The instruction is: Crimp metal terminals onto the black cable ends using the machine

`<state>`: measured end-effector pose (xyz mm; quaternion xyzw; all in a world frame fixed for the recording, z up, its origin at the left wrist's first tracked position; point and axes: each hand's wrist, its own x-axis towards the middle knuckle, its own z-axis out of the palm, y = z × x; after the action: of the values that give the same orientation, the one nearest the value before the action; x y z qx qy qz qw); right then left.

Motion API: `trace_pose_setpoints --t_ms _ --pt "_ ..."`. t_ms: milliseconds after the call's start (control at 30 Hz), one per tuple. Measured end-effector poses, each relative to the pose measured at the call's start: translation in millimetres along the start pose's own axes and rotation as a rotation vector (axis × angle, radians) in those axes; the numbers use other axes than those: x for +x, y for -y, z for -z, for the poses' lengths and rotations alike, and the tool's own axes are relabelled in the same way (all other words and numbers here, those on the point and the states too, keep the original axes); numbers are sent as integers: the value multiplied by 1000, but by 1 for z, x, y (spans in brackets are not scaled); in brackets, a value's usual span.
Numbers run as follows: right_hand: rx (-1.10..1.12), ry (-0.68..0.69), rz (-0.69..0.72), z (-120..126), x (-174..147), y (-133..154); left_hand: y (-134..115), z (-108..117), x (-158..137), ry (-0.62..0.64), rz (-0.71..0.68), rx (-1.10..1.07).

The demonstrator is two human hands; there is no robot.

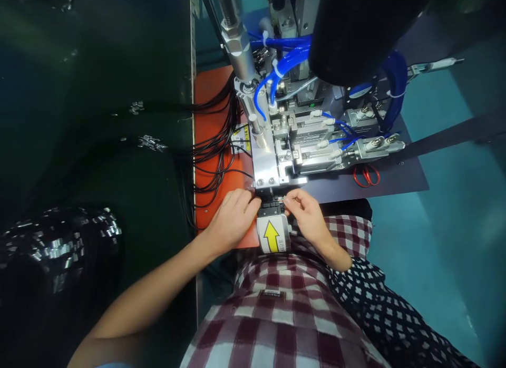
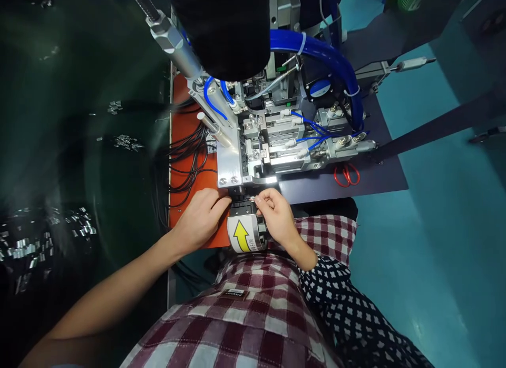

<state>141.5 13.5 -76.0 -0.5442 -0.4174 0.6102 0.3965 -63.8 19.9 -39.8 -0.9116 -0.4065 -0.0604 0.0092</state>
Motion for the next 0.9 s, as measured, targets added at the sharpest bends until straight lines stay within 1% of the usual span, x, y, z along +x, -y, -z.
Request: trace_pose_setpoints --t_ms 100,200,267,400,500,567,633,733,800,900 --pt "-10 3 33 0 1 0 -1 -3 -1 -32 10 34" --pt "41 78 -21 5 4 -3 -3 -6 -5 -61 30 24" --pt "64 93 -43 10 7 -6 -5 -5 -7 -71 37 -2" --pt "43 18 -9 13 8 -10 -12 0 -6 -59 51 -89" --pt "-19 21 15 8 6 -10 -20 1 0 0 4 -175" --pt "-38 -5 41 2 5 -9 -23 0 3 23 3 -201" --pt "7 -35 47 -2 5 -9 -24 -3 5 7 18 -210" --pt "83 -46 36 -4 5 -10 -23 -7 5 -19 28 -220" --pt "52 -75 79 -4 4 -10 -23 -8 4 -30 31 -222" --pt "-89 -136 168 -3 0 -8 -24 -6 6 -39 37 -201"
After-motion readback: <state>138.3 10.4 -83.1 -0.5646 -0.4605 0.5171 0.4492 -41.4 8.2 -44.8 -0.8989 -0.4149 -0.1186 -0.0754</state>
